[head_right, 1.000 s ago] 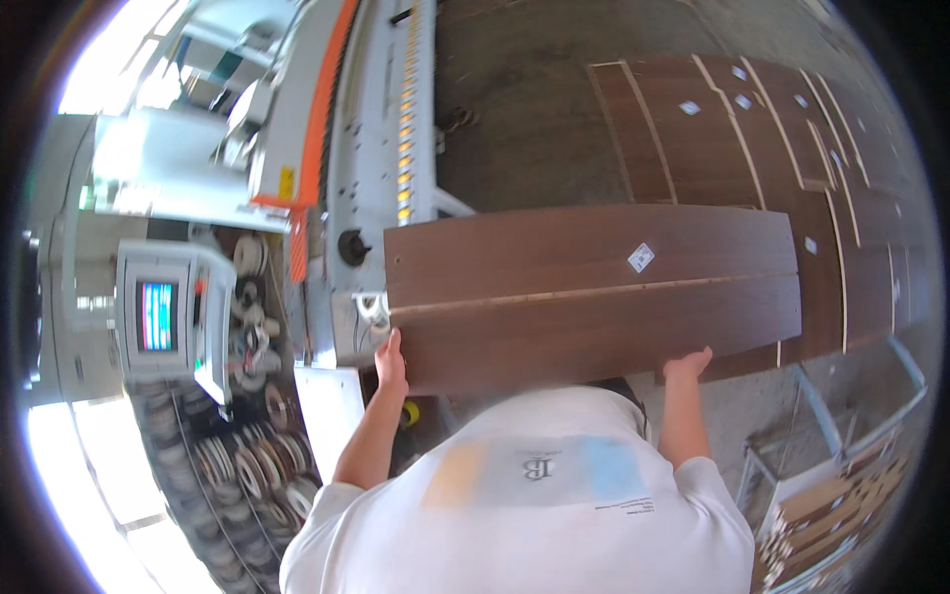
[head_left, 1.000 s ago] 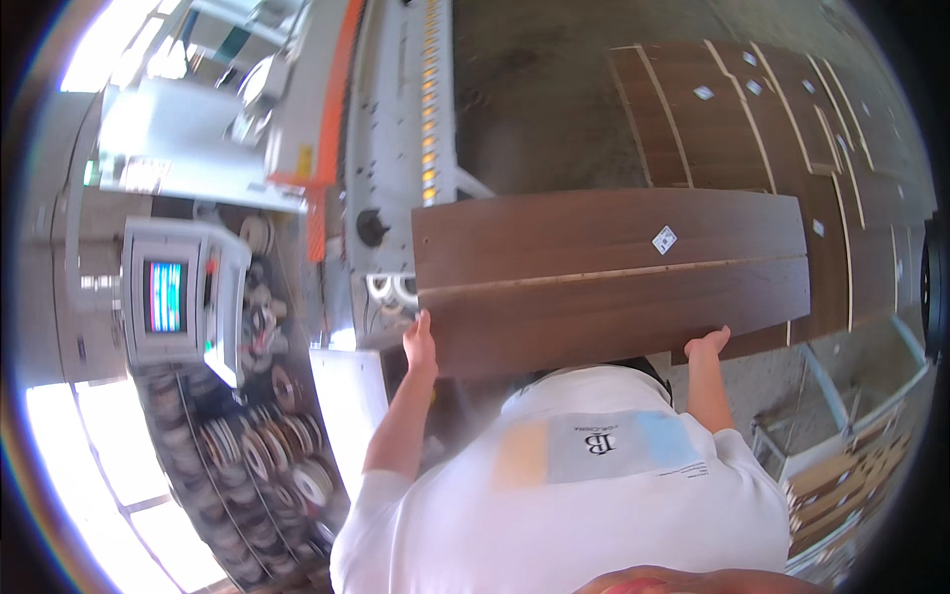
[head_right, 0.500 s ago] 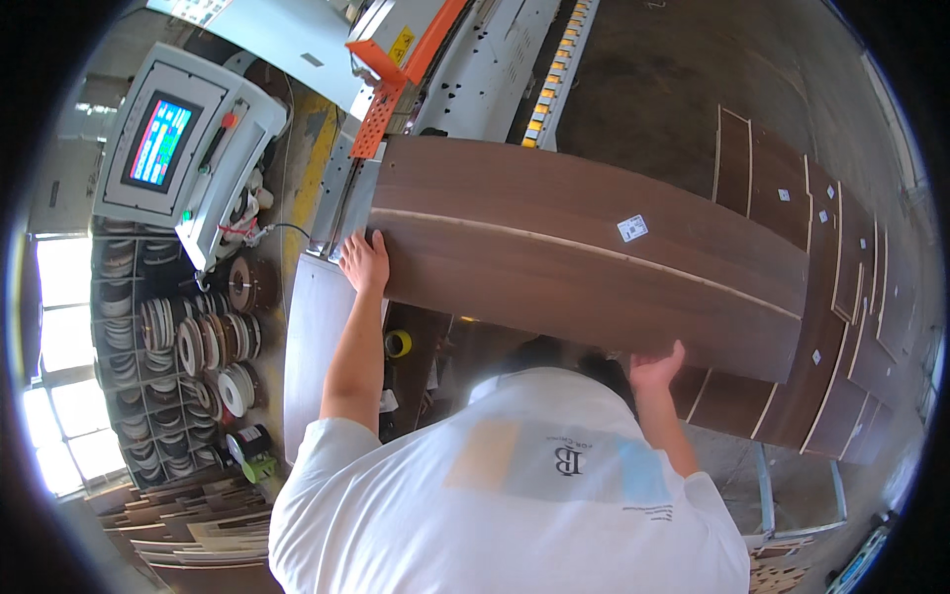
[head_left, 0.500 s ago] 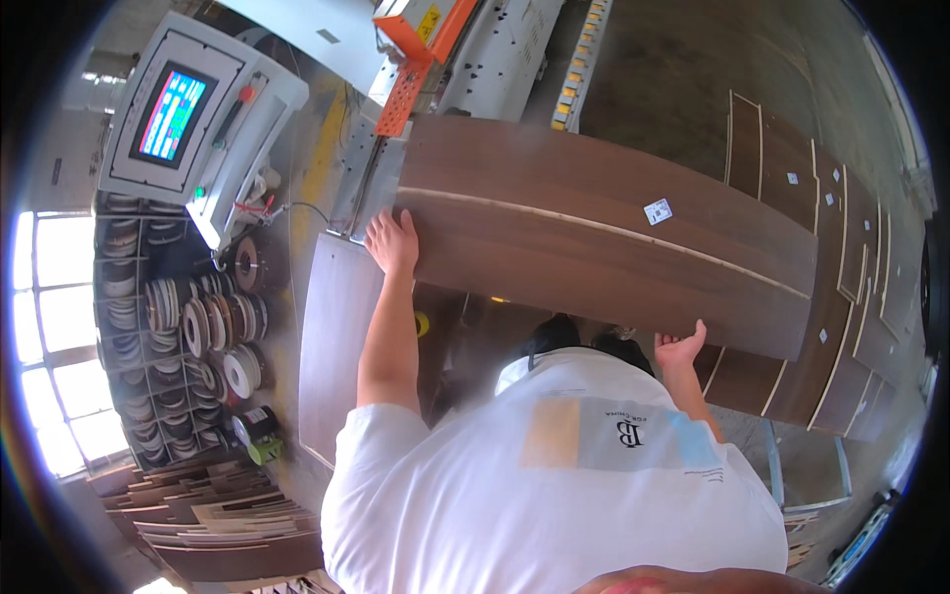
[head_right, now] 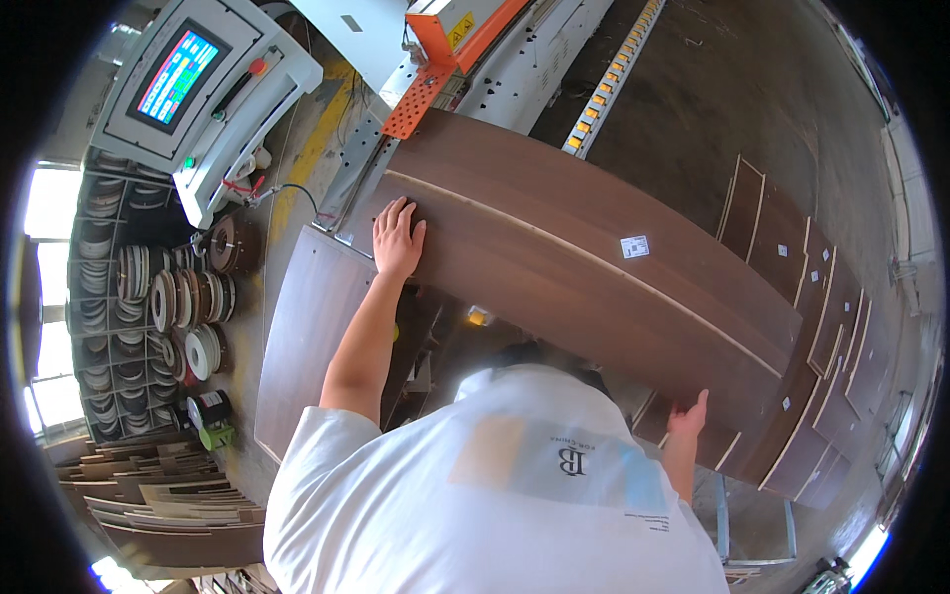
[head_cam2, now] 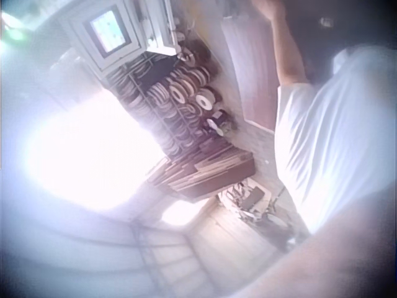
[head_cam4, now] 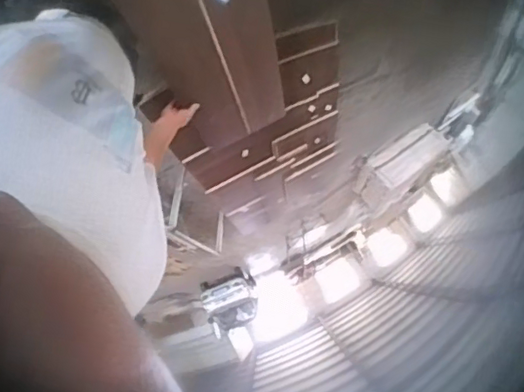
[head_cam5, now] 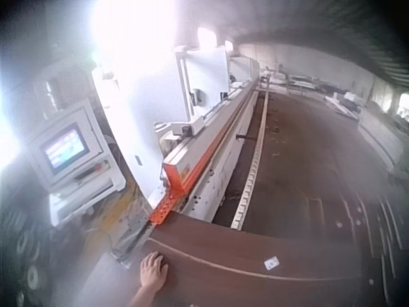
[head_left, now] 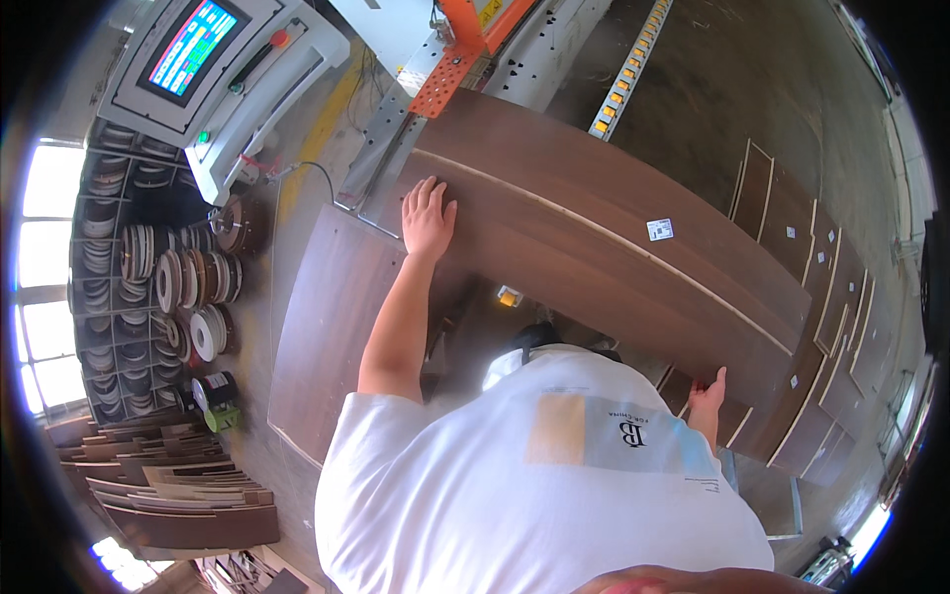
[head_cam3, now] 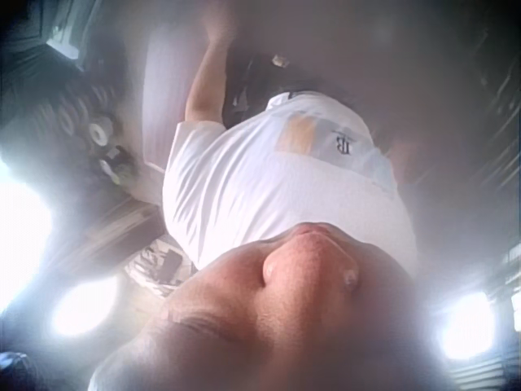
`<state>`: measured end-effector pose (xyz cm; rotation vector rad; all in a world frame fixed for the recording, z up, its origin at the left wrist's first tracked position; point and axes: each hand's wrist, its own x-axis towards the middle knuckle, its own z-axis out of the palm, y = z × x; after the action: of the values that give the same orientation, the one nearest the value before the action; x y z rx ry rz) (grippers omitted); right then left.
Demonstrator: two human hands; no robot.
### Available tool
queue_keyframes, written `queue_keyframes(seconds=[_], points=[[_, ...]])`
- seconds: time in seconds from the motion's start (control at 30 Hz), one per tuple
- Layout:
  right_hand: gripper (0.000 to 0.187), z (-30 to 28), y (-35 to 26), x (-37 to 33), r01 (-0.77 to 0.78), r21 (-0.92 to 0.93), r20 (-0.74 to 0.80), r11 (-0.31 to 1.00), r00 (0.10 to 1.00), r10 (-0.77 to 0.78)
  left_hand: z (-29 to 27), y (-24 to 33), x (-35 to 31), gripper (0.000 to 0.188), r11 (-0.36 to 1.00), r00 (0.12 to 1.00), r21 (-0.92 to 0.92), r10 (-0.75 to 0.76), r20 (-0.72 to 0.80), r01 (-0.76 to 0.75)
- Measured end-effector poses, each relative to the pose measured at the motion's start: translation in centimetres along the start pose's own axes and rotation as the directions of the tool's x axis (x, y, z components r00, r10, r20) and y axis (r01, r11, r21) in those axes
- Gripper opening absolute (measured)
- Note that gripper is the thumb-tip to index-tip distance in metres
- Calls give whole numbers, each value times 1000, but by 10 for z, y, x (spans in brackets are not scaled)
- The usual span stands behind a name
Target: The person picks up wood panels one at a time and feeds them into an edge-banding machine, using a compressed air nozzle to clean the panels and machine surface between items.
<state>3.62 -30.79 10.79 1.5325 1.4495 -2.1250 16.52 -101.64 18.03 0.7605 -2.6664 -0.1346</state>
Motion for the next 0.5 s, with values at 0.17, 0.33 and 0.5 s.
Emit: queue_keyframes(seconds=[0.17, 0.33, 0.5], points=[[49, -2, -6, -20, -45, 10, 35, 999, 998, 44, 22, 17, -8, 45, 996, 996, 15, -87, 12, 87], [34, 32, 4, -77, -121, -75, 58, 990, 990, 125, 17, 51, -23, 51, 992, 989, 15, -129, 68, 128], [42, 39, 15, -76, -162, -147, 134, 976, 974, 182, 20, 33, -12, 42, 980, 980, 1, -201, 3, 201]])
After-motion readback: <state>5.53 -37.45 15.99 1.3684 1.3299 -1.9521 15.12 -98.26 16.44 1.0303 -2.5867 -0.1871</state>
